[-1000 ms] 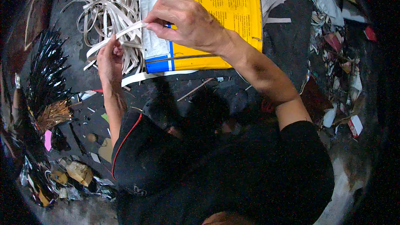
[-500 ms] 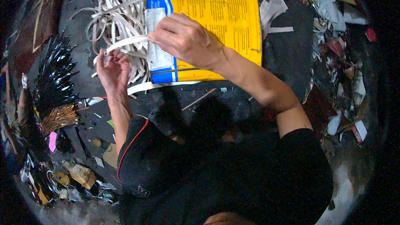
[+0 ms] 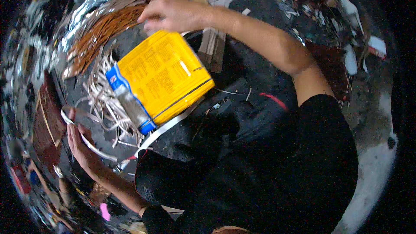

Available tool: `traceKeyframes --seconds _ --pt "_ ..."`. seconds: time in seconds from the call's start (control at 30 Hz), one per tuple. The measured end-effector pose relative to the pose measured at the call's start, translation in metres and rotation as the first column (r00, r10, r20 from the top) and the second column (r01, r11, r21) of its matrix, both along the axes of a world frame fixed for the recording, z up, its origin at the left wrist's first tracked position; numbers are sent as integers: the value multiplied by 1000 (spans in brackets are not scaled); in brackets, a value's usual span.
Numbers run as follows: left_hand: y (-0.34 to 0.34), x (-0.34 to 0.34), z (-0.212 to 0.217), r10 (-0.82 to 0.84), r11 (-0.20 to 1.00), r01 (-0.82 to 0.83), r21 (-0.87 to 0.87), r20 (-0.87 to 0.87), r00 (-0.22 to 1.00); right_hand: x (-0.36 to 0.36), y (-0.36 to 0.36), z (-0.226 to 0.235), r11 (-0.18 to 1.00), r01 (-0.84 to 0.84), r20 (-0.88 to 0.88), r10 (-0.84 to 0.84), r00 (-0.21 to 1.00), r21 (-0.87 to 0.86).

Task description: The person repeatedly picks up white straps from a pile, measures them against a yellow box, and cuts them into shorter pieces using scissors. The cut pieces are placed on the table.

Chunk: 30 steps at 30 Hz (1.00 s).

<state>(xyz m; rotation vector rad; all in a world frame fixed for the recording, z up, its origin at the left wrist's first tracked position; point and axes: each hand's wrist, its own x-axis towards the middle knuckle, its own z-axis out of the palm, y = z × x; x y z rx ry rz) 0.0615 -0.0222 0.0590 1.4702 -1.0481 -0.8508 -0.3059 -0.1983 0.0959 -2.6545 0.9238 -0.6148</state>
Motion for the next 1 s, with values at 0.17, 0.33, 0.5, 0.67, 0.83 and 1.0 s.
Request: traceKeyframes --seconds 0.17,0.33,0.5,0.67,0.83,1.0 --pt "-13 22 -20 -220 964 155 216 318 922 -140 -16 -18 893 428 95 -442 892 137" --pt "-10 -45 25 -421 872 330 362 210 882 -200 18 -158 792 480 -77 -489 869 378" --pt "-3 -118 84 -613 732 362 577 328 718 -157 -13 -211 875 439 -13 -446 895 203" --pt "1 -185 108 -649 667 386 637 243 721 -168 -22 -264 912 409 -102 -404 909 30" --pt "-12 -256 95 -826 483 550 682 145 544 -183 -18 -298 892 447 179 -452 874 73" --pt "2 -328 30 -942 255 705 661 7 335 -161 37 -239 814 547 298 -581 758 197"
